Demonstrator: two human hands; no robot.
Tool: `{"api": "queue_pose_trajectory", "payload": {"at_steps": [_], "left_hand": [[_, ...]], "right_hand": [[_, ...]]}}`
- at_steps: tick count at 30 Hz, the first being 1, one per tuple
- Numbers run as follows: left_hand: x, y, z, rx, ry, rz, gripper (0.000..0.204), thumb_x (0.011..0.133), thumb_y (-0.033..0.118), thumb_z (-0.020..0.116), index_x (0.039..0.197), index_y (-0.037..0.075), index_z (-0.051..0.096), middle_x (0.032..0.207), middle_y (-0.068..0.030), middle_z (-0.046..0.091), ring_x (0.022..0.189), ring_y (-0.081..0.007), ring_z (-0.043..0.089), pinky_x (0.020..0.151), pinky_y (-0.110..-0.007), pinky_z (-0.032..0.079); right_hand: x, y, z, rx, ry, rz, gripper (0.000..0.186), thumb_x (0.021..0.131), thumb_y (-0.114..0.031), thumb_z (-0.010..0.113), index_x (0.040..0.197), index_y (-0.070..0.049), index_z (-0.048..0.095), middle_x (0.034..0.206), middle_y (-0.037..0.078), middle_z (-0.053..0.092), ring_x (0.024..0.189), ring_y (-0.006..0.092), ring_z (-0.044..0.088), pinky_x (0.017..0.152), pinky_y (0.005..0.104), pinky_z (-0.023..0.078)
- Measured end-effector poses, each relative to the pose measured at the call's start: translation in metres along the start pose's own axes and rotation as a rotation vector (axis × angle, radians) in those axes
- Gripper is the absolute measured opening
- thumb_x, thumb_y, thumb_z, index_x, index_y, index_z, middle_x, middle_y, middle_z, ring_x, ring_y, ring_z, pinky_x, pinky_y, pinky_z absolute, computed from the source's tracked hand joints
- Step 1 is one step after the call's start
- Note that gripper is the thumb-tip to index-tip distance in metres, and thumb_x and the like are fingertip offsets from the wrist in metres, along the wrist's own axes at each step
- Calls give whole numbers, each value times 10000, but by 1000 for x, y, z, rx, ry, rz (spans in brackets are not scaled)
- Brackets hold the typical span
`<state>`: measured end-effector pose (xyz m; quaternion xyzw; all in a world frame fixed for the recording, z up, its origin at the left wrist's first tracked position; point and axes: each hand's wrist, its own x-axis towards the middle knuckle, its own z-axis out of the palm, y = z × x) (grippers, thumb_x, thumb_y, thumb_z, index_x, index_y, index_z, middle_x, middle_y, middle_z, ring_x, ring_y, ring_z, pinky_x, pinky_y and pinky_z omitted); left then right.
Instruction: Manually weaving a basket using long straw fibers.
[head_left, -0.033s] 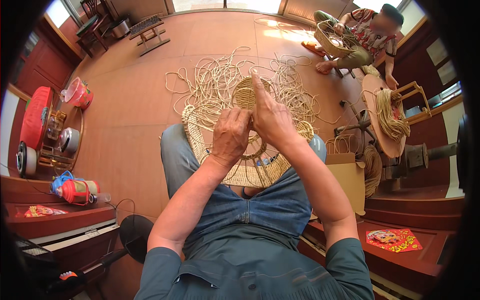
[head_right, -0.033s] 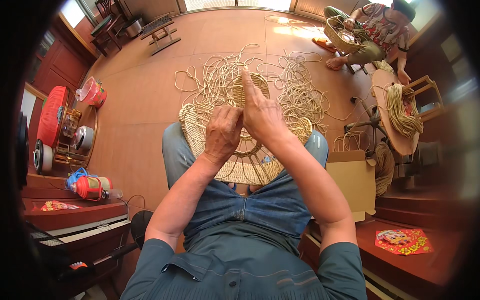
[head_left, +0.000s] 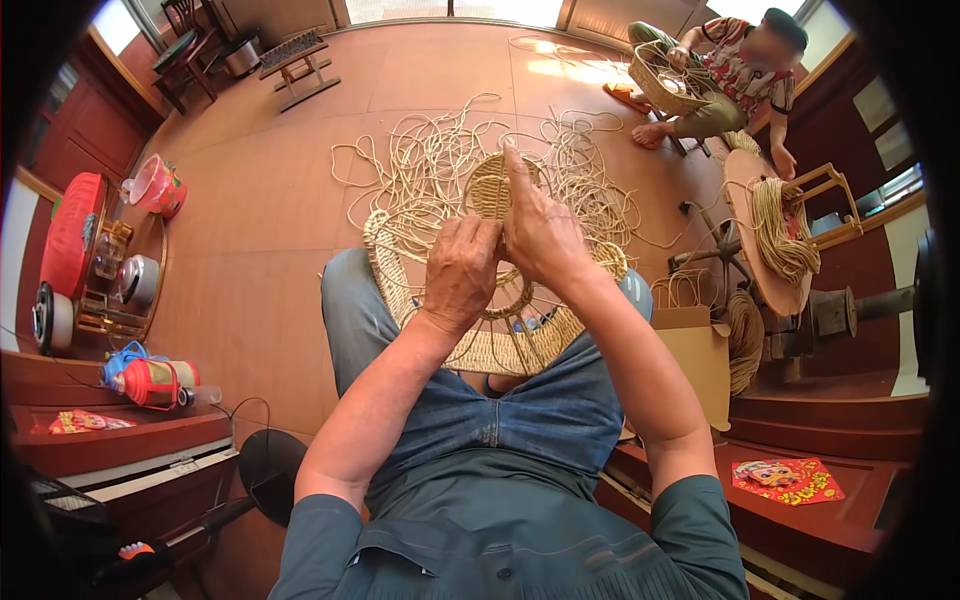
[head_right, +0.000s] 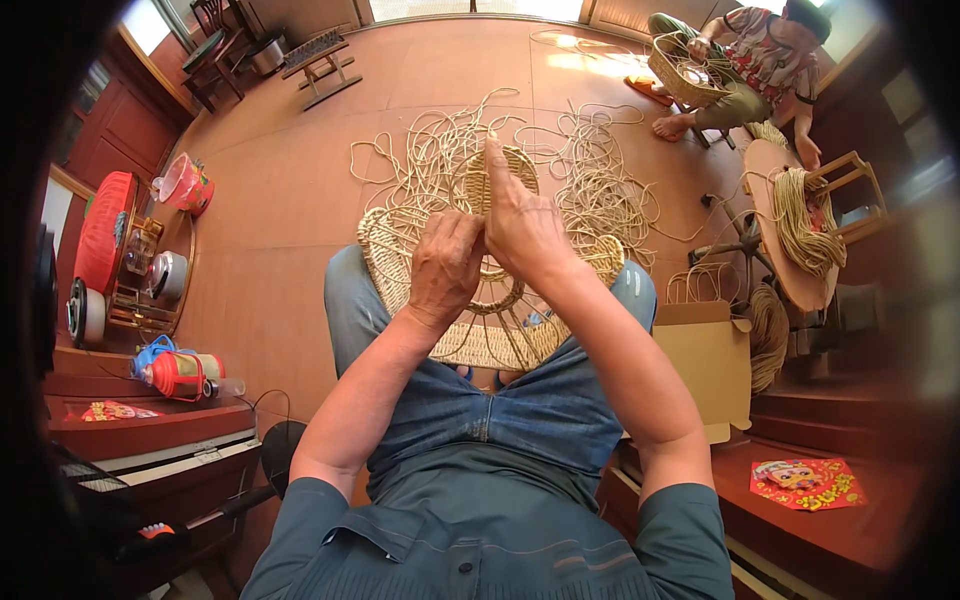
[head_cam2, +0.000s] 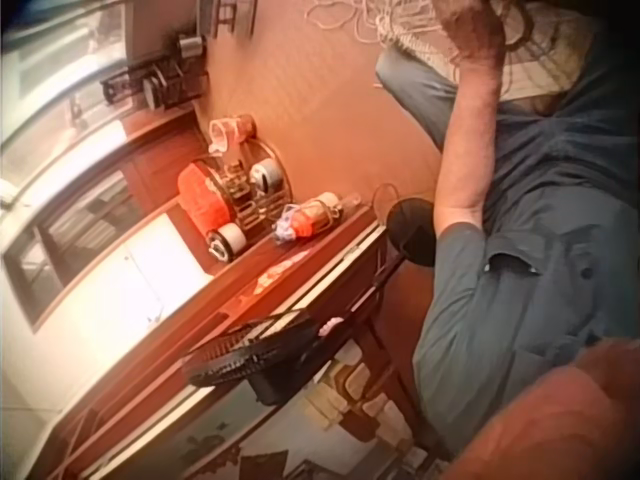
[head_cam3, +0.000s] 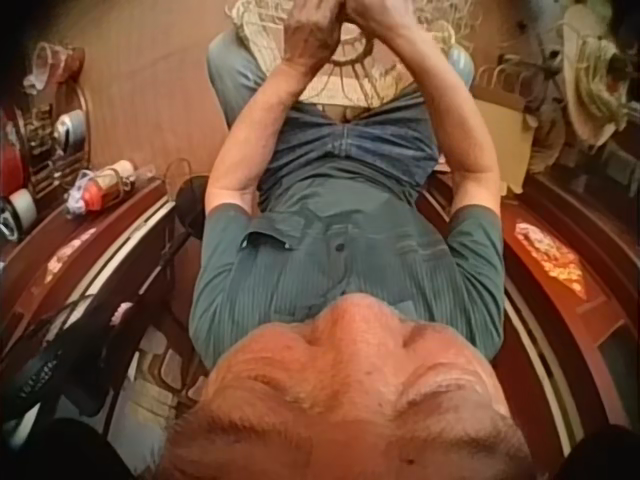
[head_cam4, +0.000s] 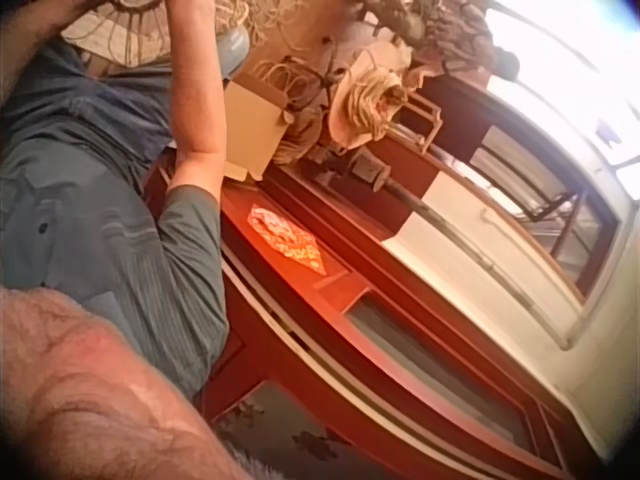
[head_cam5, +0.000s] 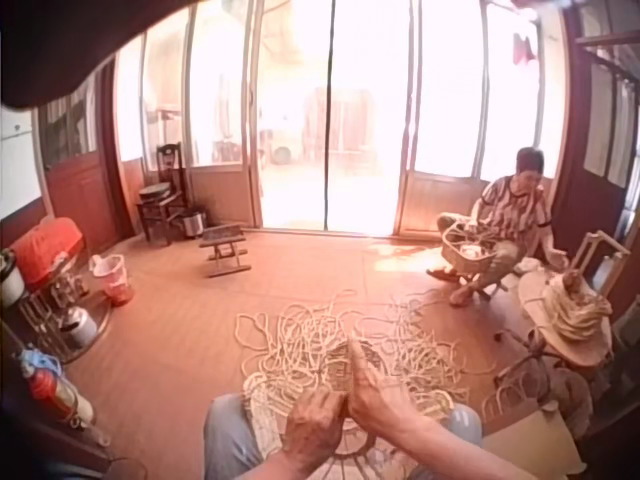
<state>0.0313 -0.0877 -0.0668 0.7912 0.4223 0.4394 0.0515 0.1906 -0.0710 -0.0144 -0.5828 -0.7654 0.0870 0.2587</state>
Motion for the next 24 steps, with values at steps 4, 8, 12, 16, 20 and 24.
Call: {"api": "queue_pose_trajectory", "payload": {"at_steps": [4, 8, 12, 16, 20, 24], "left_hand": [[-2, 0, -3, 33, -34, -11, 81, 983, 54, 680, 1064, 48, 681, 977, -139, 661, 958, -354, 638, 861, -459, 542], [-1, 1, -2, -27, 16, -7, 77, 983, 51, 677, 1060, 49, 672, 999, -140, 651, 968, -350, 636, 871, -457, 542], [-3, 1, -3, -30, 18, -25, 87, 1000, 62, 684, 1086, 49, 684, 1006, -139, 655, 972, -348, 636, 882, -461, 541], [-3, 1, -9, -67, -24, -39, 112, 997, 57, 684, 1109, 56, 692, 1042, -126, 661, 1014, -337, 638, 912, -453, 543], [0, 6, -15, 80, -48, 120, 131, 990, 73, 726, 1119, 68, 709, 1072, -109, 695, 1047, -313, 674, 932, -434, 564], [2, 6, -3, 54, -111, 161, 143, 979, 78, 720, 1122, 82, 713, 1060, -101, 681, 1032, -305, 671, 919, -426, 576]], "right_hand": [[10, 0, -3, 104, -68, 95, 835, 1041, -121, 612, 1770, -121, 206, 1052, 336, 732, 940, 562, 712, 884, 643, 540], [-4, 4, 4, 133, 49, -26, 812, 1040, -84, 623, 1762, -127, 254, 967, 283, 726, 901, 532, 718, 853, 611, 559], [-25, -1, 11, 218, 192, -53, 789, 1005, 5, 655, 1718, -103, 333, 1017, 240, 734, 834, 427, 742, 760, 520, 602], [-50, 4, 19, 1240, 176, 408, 488, 1044, 8, 662, 1507, -20, 510, 913, 29, 653, 692, 65, 598, 595, 247, 501], [-71, 27, 3, 1456, 73, 462, 381, 1036, -9, 651, 1404, -35, 557, 973, 17, 671, 684, 50, 529, 592, 213, 433], [-73, 45, -25, 1303, 99, 382, 281, 1001, 7, 643, 1269, -67, 603, 955, 32, 677, 678, 44, 498, 593, 205, 400]]}}
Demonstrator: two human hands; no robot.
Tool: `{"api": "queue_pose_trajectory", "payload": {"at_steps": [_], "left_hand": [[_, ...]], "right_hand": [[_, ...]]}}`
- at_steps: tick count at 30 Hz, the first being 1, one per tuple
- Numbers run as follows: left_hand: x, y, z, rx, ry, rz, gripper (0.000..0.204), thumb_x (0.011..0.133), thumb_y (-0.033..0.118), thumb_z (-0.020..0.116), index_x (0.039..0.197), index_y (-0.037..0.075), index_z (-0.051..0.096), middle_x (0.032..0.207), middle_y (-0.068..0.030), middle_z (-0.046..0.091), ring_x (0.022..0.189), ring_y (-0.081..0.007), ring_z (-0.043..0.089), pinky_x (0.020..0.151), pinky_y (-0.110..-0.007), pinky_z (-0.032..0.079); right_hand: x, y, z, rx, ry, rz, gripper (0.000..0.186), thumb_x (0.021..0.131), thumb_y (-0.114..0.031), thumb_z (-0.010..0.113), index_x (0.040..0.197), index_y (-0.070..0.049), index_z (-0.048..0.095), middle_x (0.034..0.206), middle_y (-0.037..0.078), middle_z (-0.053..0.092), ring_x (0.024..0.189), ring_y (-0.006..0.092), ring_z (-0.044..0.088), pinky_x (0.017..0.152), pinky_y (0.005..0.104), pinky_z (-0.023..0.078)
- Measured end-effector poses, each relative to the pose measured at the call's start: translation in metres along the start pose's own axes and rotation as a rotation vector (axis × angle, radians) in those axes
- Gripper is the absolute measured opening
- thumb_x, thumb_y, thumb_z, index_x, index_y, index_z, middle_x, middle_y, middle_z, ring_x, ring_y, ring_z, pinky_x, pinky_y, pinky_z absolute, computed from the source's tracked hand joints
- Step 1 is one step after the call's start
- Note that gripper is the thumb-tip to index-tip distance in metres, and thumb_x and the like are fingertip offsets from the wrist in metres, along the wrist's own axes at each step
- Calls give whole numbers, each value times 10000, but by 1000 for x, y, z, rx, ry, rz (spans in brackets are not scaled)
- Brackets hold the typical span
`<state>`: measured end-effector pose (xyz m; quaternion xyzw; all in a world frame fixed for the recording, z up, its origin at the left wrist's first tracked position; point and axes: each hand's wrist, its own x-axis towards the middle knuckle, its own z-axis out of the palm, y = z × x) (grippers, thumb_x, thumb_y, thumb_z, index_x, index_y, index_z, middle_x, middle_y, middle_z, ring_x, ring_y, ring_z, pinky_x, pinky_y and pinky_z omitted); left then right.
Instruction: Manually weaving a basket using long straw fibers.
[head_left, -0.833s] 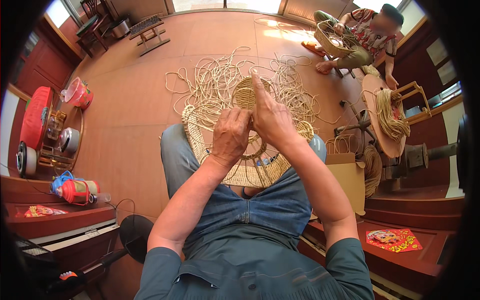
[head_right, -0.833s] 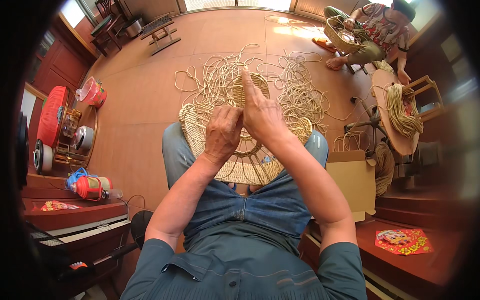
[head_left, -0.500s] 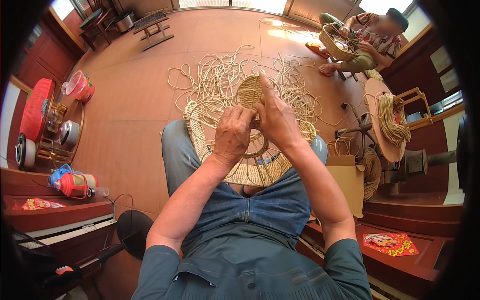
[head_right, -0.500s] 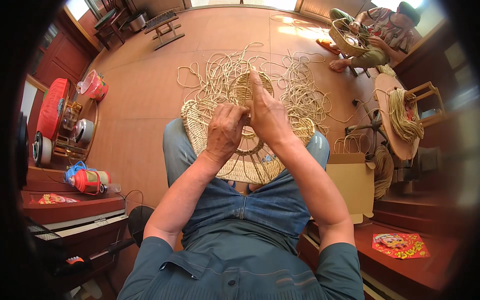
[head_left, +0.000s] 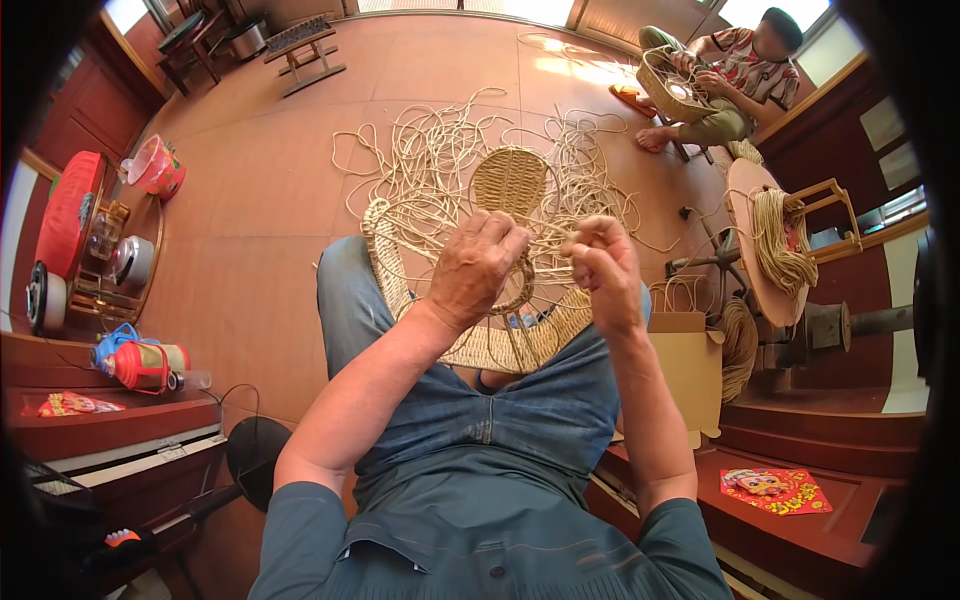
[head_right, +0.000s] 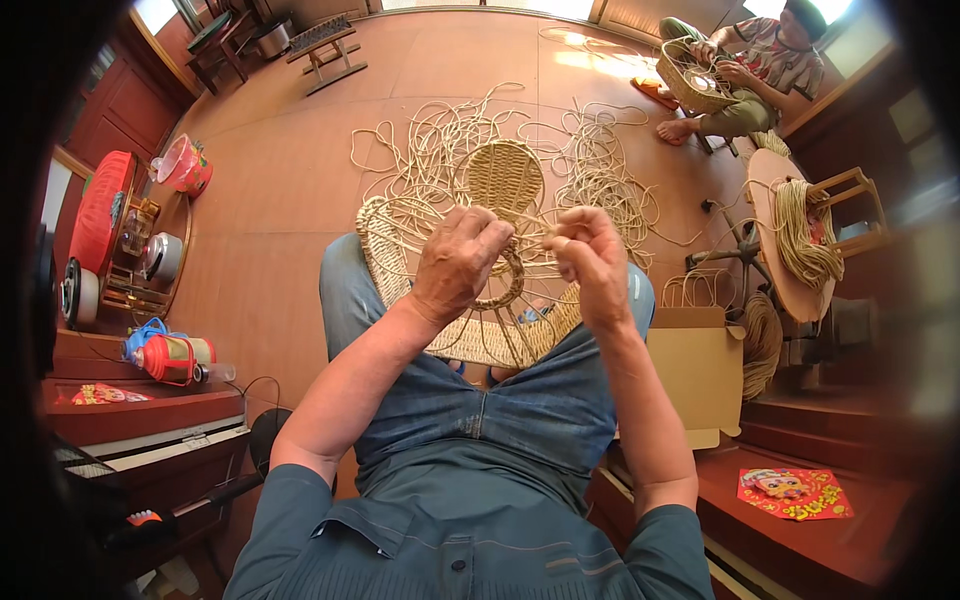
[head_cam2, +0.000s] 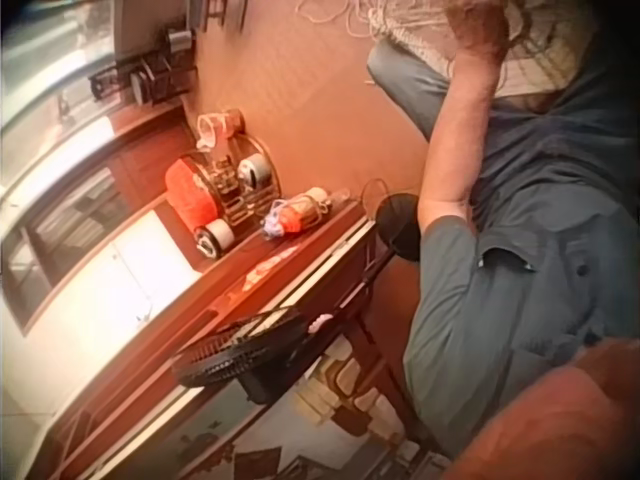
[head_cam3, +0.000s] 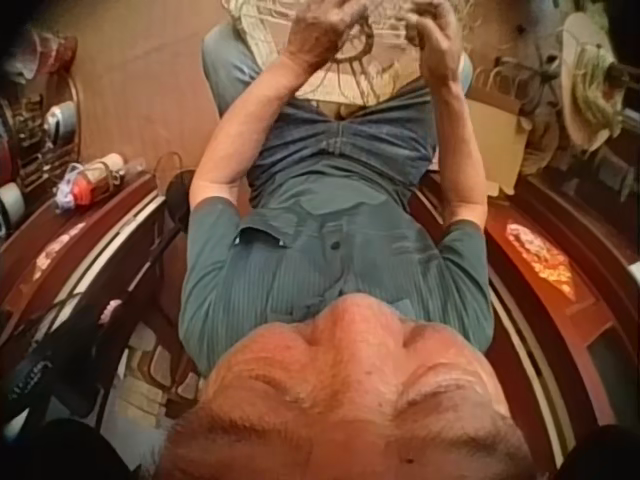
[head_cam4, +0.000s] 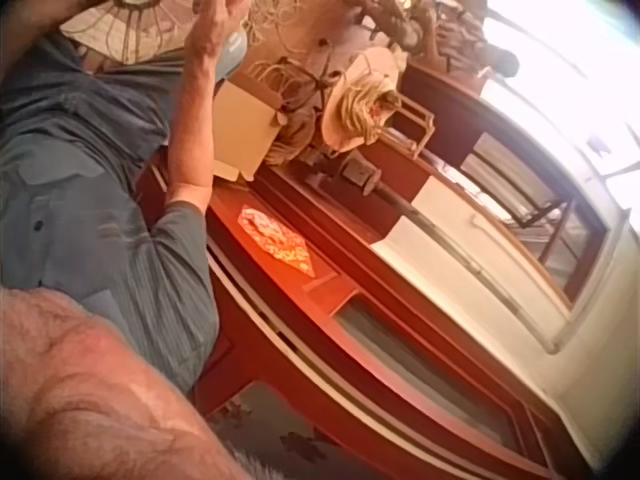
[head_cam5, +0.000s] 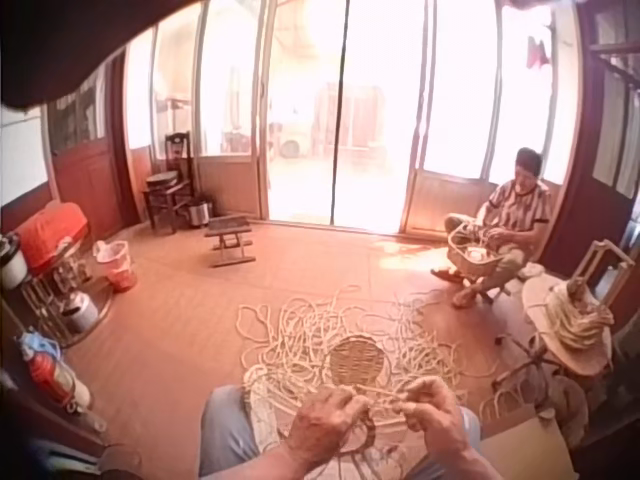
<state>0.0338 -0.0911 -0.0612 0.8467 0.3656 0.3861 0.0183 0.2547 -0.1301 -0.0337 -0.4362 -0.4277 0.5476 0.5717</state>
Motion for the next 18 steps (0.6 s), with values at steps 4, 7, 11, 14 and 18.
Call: {"api": "queue_pose_trajectory", "payload": {"at_steps": [4, 7, 11, 14, 18], "left_hand": [[8, 1, 6, 6, 30, -4, 99, 989, 112, 726, 1081, 82, 708, 1008, -90, 660, 1004, -299, 665, 883, -427, 573], [16, 9, 12, 19, 28, -21, 87, 996, 153, 735, 1005, 83, 684, 958, -82, 641, 956, -292, 660, 835, -428, 566], [16, 13, 22, 43, 22, -139, 134, 1007, 175, 718, 935, 85, 651, 925, -90, 641, 909, -294, 666, 799, -427, 565], [15, 21, 21, 20, 20, -206, 138, 1017, 175, 691, 928, 80, 645, 914, -105, 645, 899, -310, 678, 791, -435, 568], [11, 23, 23, -81, -53, -279, 117, 1015, 169, 684, 969, 61, 691, 928, -129, 709, 908, -349, 714, 818, -461, 580]], "right_hand": [[17, -27, -33, 359, 90, -76, 227, 1003, -9, 664, 1192, -123, 611, 982, 33, 671, 732, 67, 540, 623, 211, 425], [27, -47, -68, 497, 150, -229, 231, 1034, -42, 673, 1240, -121, 607, 1083, 62, 691, 860, 121, 620, 743, 263, 507], [26, -64, -37, -405, 349, -417, 455, 1036, -8, 684, 1463, -45, 534, 1450, 210, 674, 1128, 215, 757, 974, 302, 600], [16, -46, -31, -878, 326, -474, 385, 1004, -37, 713, 1379, -8, 633, 1392, 172, 707, 1136, 266, 765, 997, 373, 591], [5, -28, -18, -1049, 138, -273, 379, 1013, -163, 726, 1379, -72, 684, 1130, 117, 831, 1121, 324, 766, 1002, 446, 574]]}}
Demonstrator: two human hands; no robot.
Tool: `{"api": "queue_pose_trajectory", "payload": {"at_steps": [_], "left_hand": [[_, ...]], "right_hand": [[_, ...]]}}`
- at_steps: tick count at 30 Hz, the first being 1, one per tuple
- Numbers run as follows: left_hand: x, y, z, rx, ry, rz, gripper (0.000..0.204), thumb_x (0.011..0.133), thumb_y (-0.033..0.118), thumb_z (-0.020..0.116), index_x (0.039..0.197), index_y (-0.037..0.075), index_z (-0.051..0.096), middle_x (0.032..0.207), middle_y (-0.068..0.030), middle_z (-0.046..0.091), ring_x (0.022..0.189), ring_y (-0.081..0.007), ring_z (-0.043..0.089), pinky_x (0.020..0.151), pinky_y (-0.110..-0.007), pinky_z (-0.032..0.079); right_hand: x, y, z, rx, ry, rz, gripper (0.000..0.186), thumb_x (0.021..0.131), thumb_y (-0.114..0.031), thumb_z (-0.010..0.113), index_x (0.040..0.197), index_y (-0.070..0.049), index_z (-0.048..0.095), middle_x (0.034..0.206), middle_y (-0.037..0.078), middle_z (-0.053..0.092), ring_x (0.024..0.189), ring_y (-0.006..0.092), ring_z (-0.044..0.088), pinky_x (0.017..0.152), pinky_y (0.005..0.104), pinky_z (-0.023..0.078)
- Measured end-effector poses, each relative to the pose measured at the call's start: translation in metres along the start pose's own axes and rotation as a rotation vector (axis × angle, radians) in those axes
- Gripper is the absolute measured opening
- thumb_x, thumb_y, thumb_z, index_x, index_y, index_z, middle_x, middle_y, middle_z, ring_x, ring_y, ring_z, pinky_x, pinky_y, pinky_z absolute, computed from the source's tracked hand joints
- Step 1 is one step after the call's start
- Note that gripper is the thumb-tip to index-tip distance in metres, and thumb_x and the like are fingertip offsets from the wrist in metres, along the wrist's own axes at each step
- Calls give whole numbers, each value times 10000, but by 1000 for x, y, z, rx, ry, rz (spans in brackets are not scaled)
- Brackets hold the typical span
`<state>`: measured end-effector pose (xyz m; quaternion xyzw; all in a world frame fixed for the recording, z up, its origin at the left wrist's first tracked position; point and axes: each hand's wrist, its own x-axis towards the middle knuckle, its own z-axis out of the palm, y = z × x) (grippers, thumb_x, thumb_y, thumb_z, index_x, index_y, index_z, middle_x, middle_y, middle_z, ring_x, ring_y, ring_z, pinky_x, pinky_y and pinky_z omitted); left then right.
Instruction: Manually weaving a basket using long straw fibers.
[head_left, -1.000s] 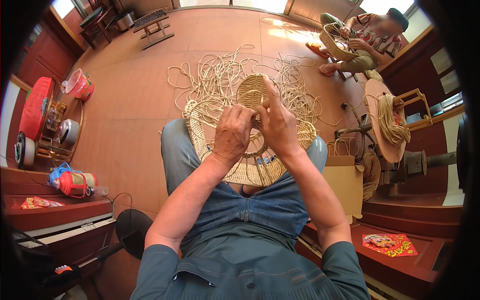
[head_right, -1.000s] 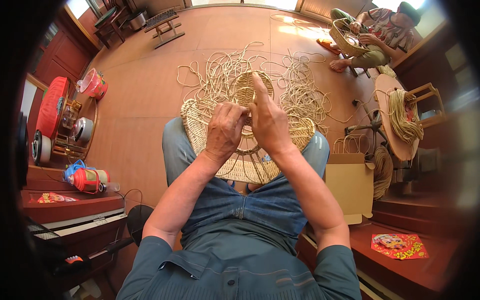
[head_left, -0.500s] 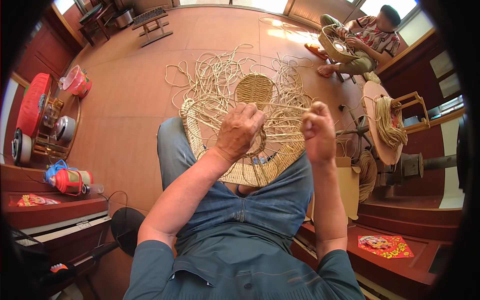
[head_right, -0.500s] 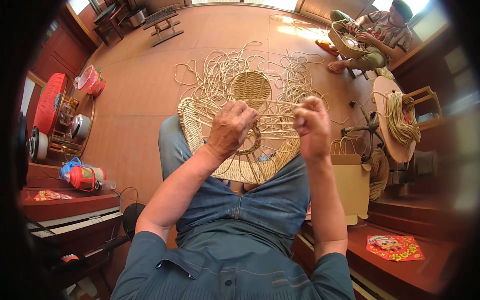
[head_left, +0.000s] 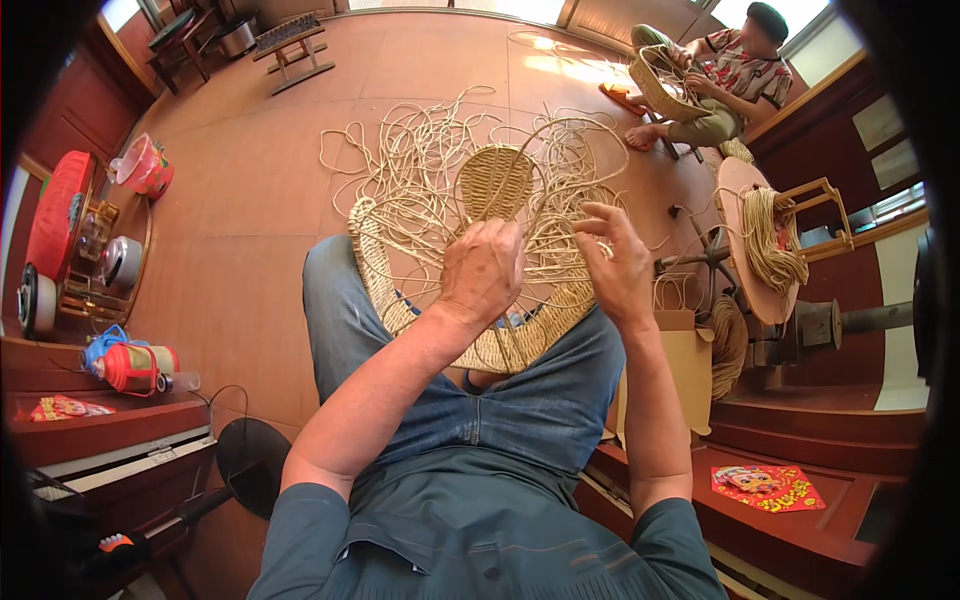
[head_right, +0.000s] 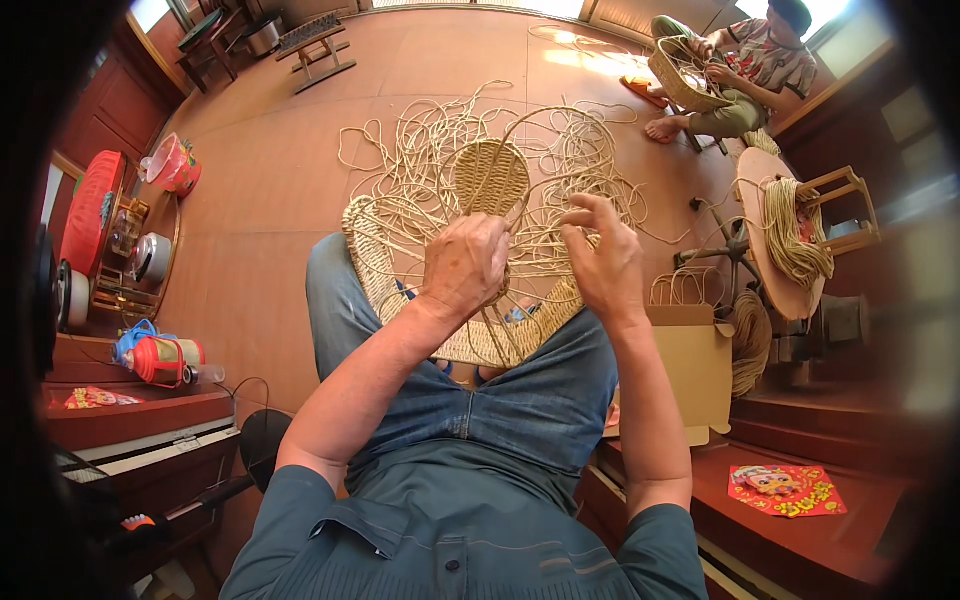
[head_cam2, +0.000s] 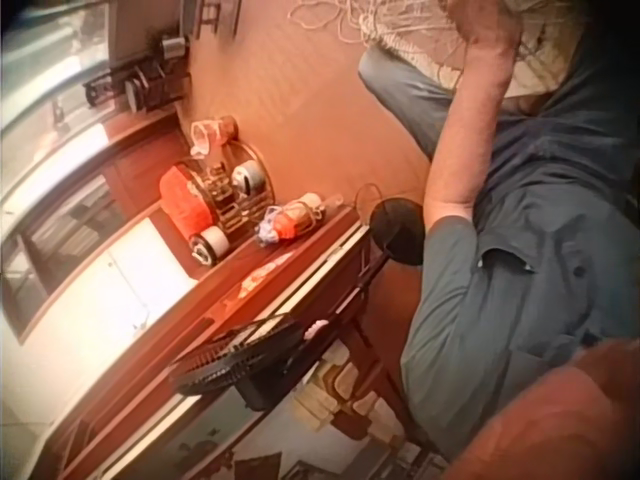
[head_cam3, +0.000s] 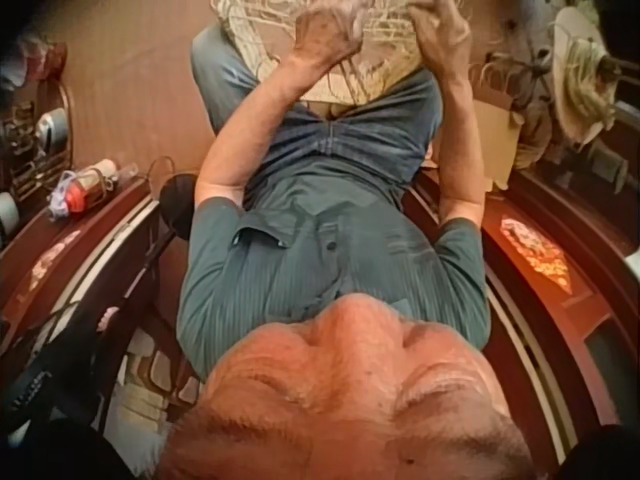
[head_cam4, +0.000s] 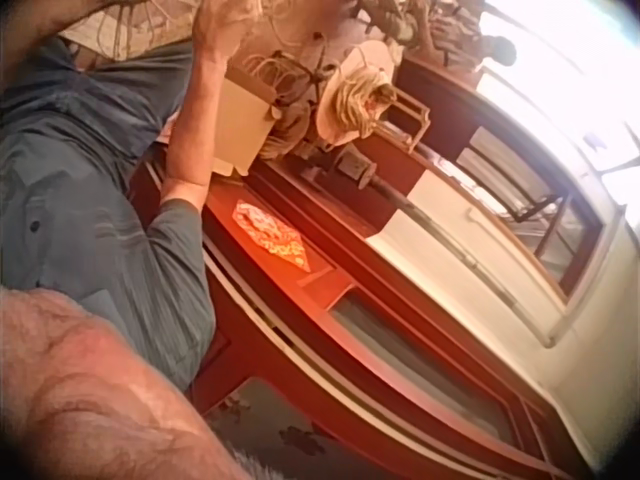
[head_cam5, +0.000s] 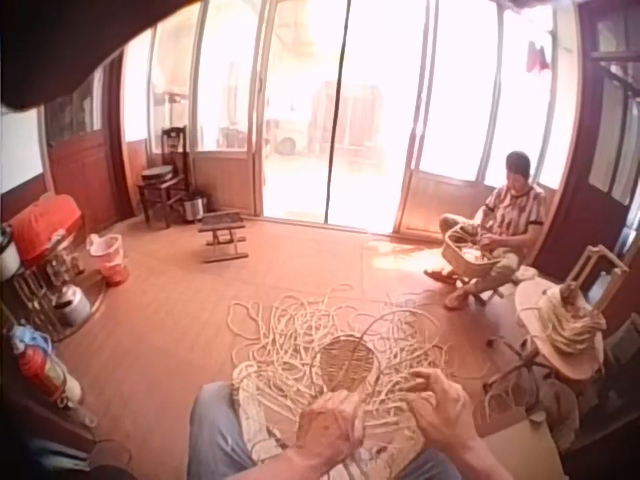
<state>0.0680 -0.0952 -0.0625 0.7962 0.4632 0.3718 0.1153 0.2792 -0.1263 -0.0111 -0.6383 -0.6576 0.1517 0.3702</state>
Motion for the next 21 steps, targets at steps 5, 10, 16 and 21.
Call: {"api": "queue_pose_trajectory", "payload": {"at_steps": [5, 10, 16, 21], "left_hand": [[3, 1, -5, -52, -110, -59, 127, 1011, 171, 683, 1011, 54, 732, 940, -157, 750, 927, -384, 732, 853, -480, 589], [-1, 2, -6, -40, -60, -47, 119, 988, 162, 723, 1044, 58, 715, 986, -154, 715, 962, -377, 716, 848, -484, 579], [-8, 9, -3, 93, 36, 178, 170, 961, 147, 755, 1102, 83, 683, 1101, -101, 659, 1045, -300, 660, 914, -442, 558], [-10, 6, 12, 170, 43, 288, 140, 965, 143, 741, 1072, 81, 674, 1083, -89, 661, 1034, -289, 664, 914, -423, 557]], "right_hand": [[18, -5, 30, 27, -97, -90, 583, 1033, -195, 734, 1562, -34, 550, 1138, 141, 827, 1055, 297, 783, 971, 416, 591], [20, -13, 38, 93, -156, 12, 526, 1031, -142, 713, 1514, 7, 567, 965, 132, 787, 897, 254, 769, 841, 401, 596], [-4, -14, 11, 969, -242, 146, 430, 1104, -94, 615, 1508, 15, 514, 856, -8, 643, 857, 124, 693, 840, 289, 569], [-7, 36, -60, 1116, -58, 309, 417, 1025, -56, 652, 1431, -42, 561, 784, -19, 542, 602, 76, 503, 702, 279, 623]]}}
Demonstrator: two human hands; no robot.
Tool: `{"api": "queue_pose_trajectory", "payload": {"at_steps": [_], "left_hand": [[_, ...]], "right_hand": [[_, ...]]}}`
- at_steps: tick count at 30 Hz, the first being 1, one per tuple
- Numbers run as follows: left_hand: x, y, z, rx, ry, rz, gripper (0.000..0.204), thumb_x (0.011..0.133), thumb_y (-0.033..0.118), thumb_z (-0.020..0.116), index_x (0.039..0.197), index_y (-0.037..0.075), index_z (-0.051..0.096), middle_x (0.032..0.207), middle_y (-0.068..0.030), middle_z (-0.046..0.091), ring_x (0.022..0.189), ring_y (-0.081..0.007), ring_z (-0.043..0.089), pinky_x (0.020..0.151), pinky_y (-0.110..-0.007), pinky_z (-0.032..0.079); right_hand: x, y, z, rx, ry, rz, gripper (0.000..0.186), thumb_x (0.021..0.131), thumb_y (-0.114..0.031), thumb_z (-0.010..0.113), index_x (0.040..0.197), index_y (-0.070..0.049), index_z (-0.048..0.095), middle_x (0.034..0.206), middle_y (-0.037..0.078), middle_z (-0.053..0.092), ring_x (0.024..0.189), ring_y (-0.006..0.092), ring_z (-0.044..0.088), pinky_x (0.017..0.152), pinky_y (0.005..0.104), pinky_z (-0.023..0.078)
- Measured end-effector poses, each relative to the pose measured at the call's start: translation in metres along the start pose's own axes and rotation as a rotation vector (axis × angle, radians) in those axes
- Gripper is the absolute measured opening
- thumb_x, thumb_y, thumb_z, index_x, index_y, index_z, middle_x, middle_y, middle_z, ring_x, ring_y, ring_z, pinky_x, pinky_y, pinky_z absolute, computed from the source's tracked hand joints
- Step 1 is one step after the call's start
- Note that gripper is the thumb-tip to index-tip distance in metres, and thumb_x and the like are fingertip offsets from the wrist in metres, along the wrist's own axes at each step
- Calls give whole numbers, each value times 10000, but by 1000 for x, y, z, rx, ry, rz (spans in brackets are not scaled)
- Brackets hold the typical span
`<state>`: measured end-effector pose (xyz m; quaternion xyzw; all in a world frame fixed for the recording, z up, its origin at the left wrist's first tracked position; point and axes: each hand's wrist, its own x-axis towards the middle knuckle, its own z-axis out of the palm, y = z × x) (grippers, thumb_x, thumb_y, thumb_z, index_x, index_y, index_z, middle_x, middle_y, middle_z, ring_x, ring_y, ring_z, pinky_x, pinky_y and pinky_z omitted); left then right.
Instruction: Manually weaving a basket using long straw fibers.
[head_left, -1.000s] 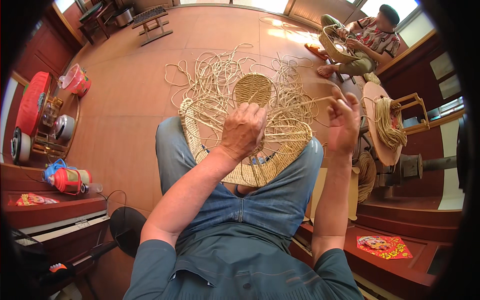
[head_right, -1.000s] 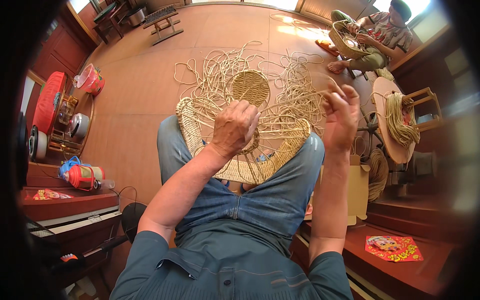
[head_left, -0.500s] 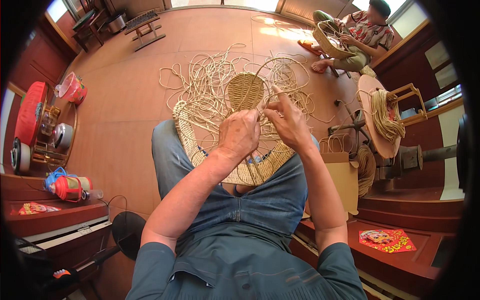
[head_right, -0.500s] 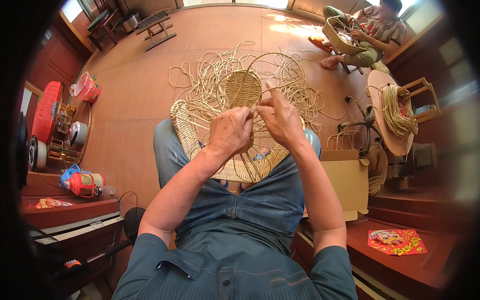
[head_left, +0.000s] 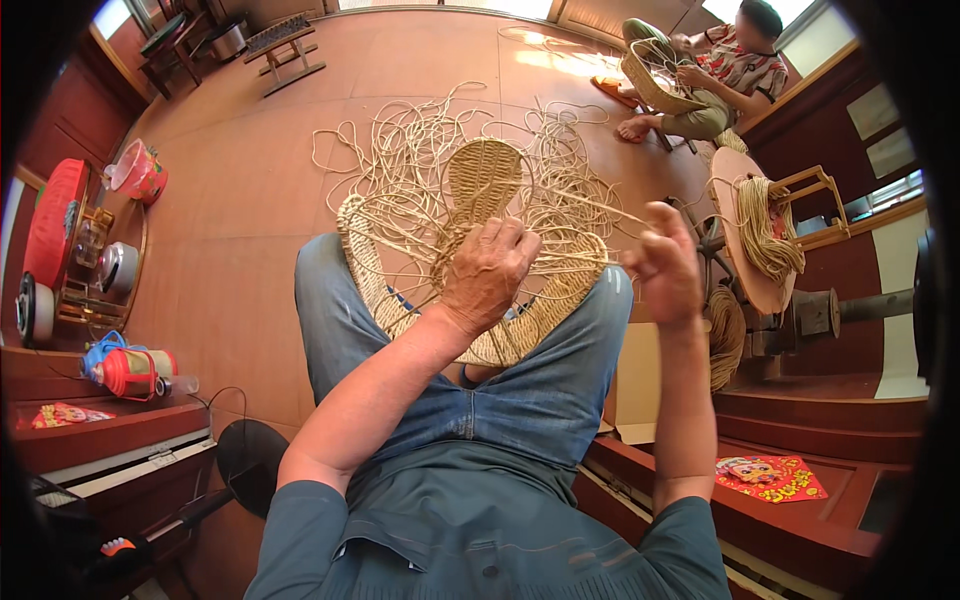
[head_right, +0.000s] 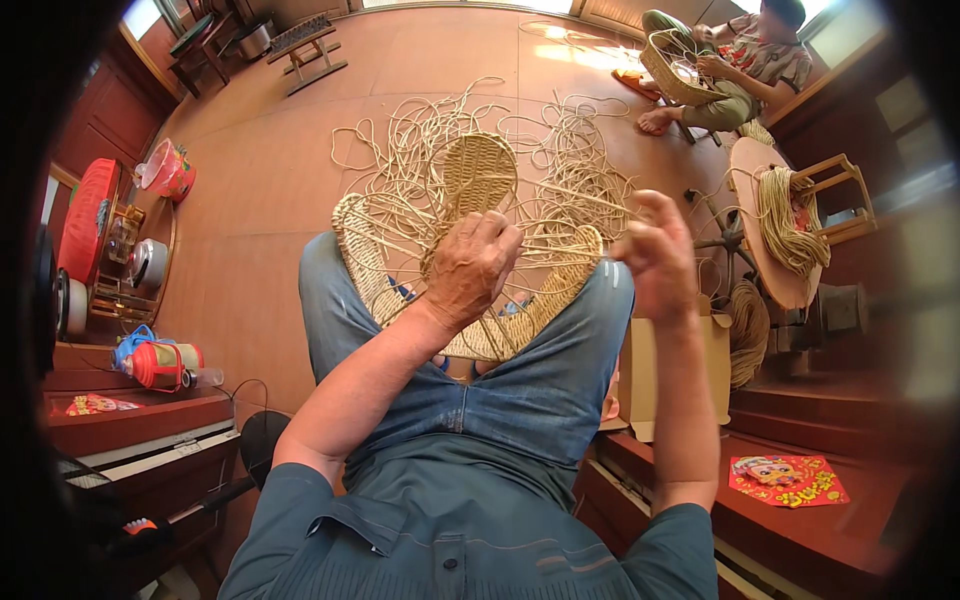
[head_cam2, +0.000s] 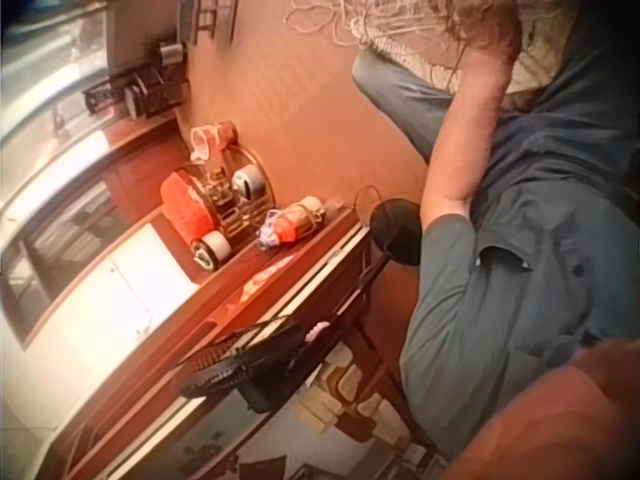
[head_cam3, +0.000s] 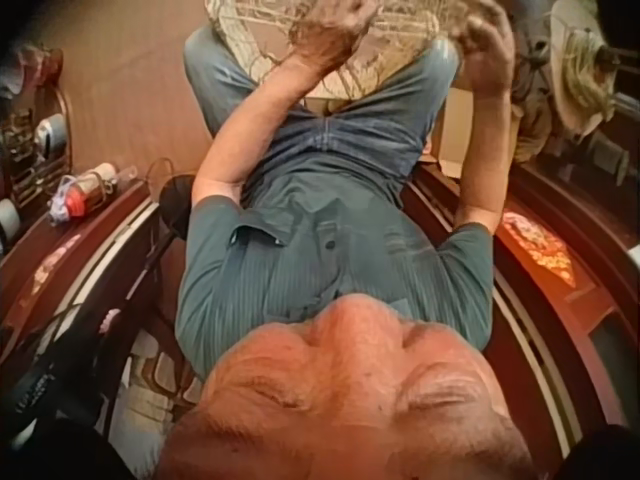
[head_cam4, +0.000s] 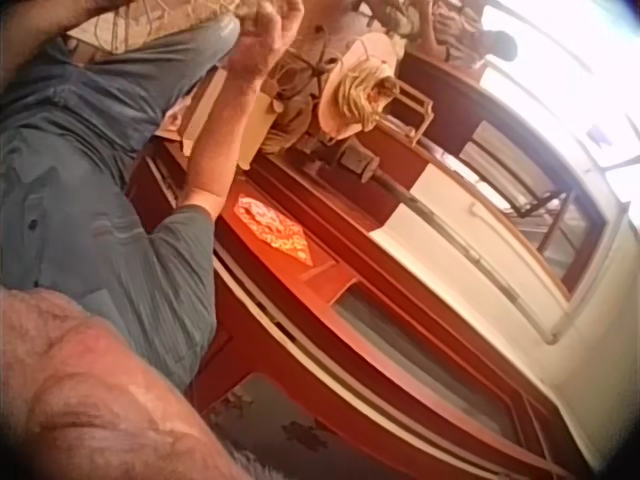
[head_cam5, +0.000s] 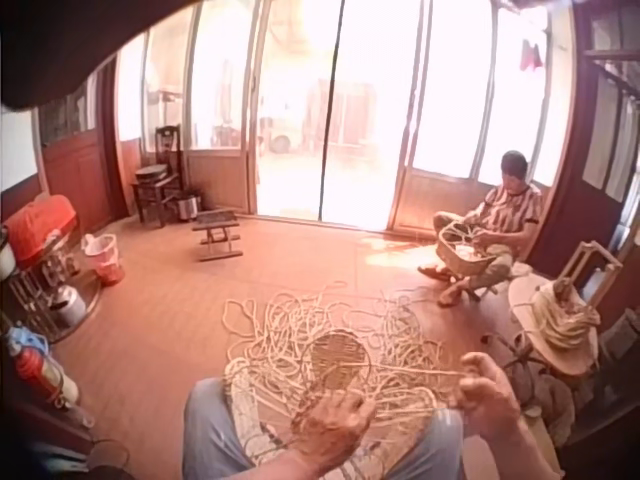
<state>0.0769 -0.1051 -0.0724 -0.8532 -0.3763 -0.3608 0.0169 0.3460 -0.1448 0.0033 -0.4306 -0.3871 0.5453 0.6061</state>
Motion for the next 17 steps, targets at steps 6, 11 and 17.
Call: {"api": "queue_pose_trajectory", "payload": {"at_steps": [6, 11, 17], "left_hand": [[-2, -3, -2, -79, -22, -13, 161, 949, 62, 629, 1104, 83, 666, 1082, -87, 654, 1070, -271, 678, 938, -396, 580], [2, 0, 3, -190, 6, -19, 167, 941, 32, 636, 1101, 73, 662, 1084, -94, 656, 1062, -283, 688, 917, -401, 596], [-2, -16, -13, -378, 93, -144, 215, 968, 39, 696, 1179, 79, 690, 1140, -135, 651, 1020, -324, 720, 862, -412, 628]], "right_hand": [[11, -20, -145, 10, 330, 10, 453, 948, 58, 719, 1363, -74, 590, 863, 10, 627, 623, 80, 539, 564, 209, 488], [-47, -94, -386, -4, 514, -74, 352, 967, 50, 697, 1296, -62, 642, 1016, 61, 719, 696, 126, 654, 545, 249, 538], [-102, -131, -476, 71, 1329, -122, 188, 1009, -115, 655, 924, -136, 489, 606, -69, 201, 403, 153, 237, 410, 341, 189]]}}
